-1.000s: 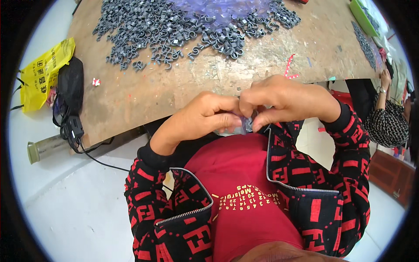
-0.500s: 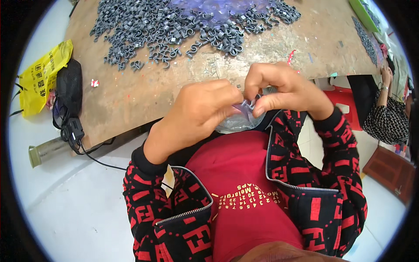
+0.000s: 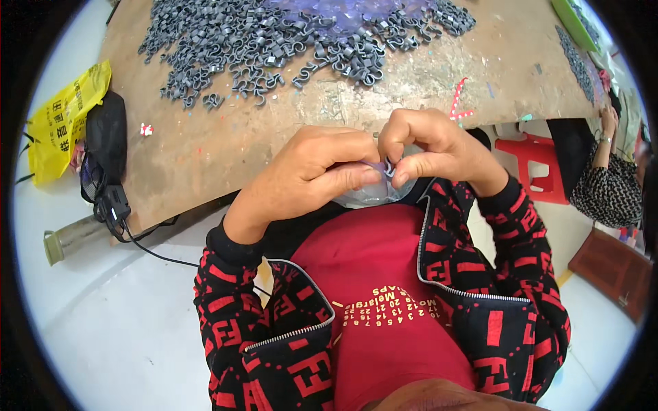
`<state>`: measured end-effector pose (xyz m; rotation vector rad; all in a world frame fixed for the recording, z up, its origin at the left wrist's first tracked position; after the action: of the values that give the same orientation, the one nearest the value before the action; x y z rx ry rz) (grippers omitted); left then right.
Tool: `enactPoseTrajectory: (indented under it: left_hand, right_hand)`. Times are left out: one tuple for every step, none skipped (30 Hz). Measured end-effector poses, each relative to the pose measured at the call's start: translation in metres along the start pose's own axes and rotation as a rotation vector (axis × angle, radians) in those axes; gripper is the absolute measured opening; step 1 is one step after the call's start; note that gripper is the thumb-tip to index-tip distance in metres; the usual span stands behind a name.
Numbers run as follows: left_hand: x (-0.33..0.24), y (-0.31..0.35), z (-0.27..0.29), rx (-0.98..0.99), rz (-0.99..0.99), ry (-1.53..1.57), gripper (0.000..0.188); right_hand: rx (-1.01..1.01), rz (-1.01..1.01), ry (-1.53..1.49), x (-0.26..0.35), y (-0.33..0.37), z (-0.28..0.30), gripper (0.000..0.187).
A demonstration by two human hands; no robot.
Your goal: The recorder is sorting small gray plastic pieces and putting them into small plastic bags.
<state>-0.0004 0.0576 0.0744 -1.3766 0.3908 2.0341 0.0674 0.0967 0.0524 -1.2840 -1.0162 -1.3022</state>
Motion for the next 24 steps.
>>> enactPoseTrajectory:
  left_hand:
    - [0.004, 0.001, -0.001, 0.008, 0.001, 0.005, 0.011]
    - [0.010, 0.004, 0.001, -0.032, 0.011, -0.053, 0.011]
    - [0.013, 0.004, 0.004, -0.078, 0.014, -0.114, 0.011]
    - [0.016, 0.001, 0.003, -0.078, 0.007, -0.114, 0.011]
    - [0.037, 0.000, 0.010, -0.181, 0.123, 0.200, 0.012]
    - [0.061, 0.006, 0.009, -0.293, 0.246, 0.513, 0.014]
    - [0.060, 0.006, 0.012, -0.417, 0.142, 0.578, 0.021]
    - [0.061, 0.002, 0.011, -0.428, 0.144, 0.576, 0.021]
    - [0.058, 0.006, 0.019, -0.513, 0.138, 0.434, 0.023]
    - [0.054, 0.012, 0.025, -0.593, 0.133, 0.289, 0.026]
    - [0.059, 0.017, 0.023, -0.628, 0.241, 0.204, 0.030]
    - [0.063, 0.017, 0.021, -0.624, 0.246, 0.202, 0.030]
    - [0.056, 0.018, 0.024, -0.645, 0.223, -0.007, 0.030]
    - [0.048, 0.018, 0.024, -0.659, 0.196, -0.217, 0.030]
    - [0.044, 0.018, 0.024, -0.685, 0.152, -0.314, 0.031]
    - [0.047, 0.019, 0.022, -0.682, 0.154, -0.312, 0.031]
    - [0.052, 0.018, 0.020, -0.648, 0.172, -0.292, 0.031]
    - [0.057, 0.018, 0.017, -0.615, 0.192, -0.275, 0.031]
    - [0.061, 0.018, 0.015, -0.612, 0.195, -0.274, 0.031]
    - [0.057, 0.017, 0.014, -0.605, 0.180, -0.408, 0.032]
    - [0.052, 0.015, 0.011, -0.596, 0.162, -0.540, 0.033]
    - [0.052, 0.015, 0.009, -0.593, 0.162, -0.538, 0.033]
    - [0.050, 0.015, 0.007, -0.593, 0.182, -0.605, 0.034]
    - [0.048, 0.013, 0.006, -0.592, 0.198, -0.672, 0.035]
  right_hand:
    - [0.042, -0.049, 0.105, 0.003, -0.004, 0.000, 0.026]
    - [0.085, -0.098, 0.210, 0.001, -0.006, -0.003, 0.024]
    - [0.053, -0.102, 0.295, 0.002, -0.008, 0.002, 0.021]
    - [0.050, -0.106, 0.300, -0.003, -0.008, 0.005, 0.021]
    - [-0.080, -0.047, 0.510, 0.001, -0.006, 0.017, 0.020]
    - [-0.199, 0.023, 0.713, 0.007, -0.004, 0.023, 0.019]
    - [-0.288, 0.138, 0.854, 0.017, -0.001, 0.022, 0.019]
    - [-0.279, 0.144, 0.851, 0.014, -0.002, 0.022, 0.019]
    - [-0.358, 0.141, 0.913, 0.014, 0.001, 0.024, 0.019]
    - [-0.439, 0.136, 0.972, 0.014, 0.005, 0.025, 0.019]
    - [-0.438, 0.139, 0.961, 0.009, 0.004, 0.020, 0.019]
    - [-0.453, 0.110, 0.934, 0.000, 0.002, 0.021, 0.020]
    - [-0.470, 0.081, 0.906, -0.009, 0.001, 0.021, 0.022]
    - [-0.476, 0.082, 0.902, -0.014, 0.000, 0.020, 0.022]
    - [-0.513, 0.038, 0.850, -0.022, 0.003, 0.025, 0.024]
    - [-0.551, -0.006, 0.799, -0.029, 0.006, 0.029, 0.026]
    - [-0.553, -0.009, 0.797, -0.031, 0.006, 0.030, 0.026]
    - [-0.535, 0.021, 0.837, -0.030, 0.005, 0.027, 0.025]
    - [-0.517, 0.052, 0.879, -0.029, 0.004, 0.025, 0.025]
    - [-0.518, 0.051, 0.875, -0.031, 0.004, 0.026, 0.025]
    - [-0.529, 0.057, 0.911, -0.030, 0.004, 0.026, 0.024]
    - [-0.539, 0.065, 0.947, -0.029, 0.005, 0.026, 0.023]
    - [-0.540, 0.062, 0.945, -0.029, 0.006, 0.025, 0.023]
    - [-0.536, 0.035, 0.923, -0.031, 0.006, 0.027, 0.022]
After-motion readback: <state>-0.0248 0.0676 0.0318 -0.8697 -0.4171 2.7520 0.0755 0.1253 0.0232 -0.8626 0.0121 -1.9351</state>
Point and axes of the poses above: each hand's wrist, its own y-axis away from the middle knuckle, its own z-axis out of the back of the hand, x = y × z, the point moved 10 cm from there along -y, towards the middle knuckle, and after that the axes turned 11 degrees about x, right-handed, at the moved point
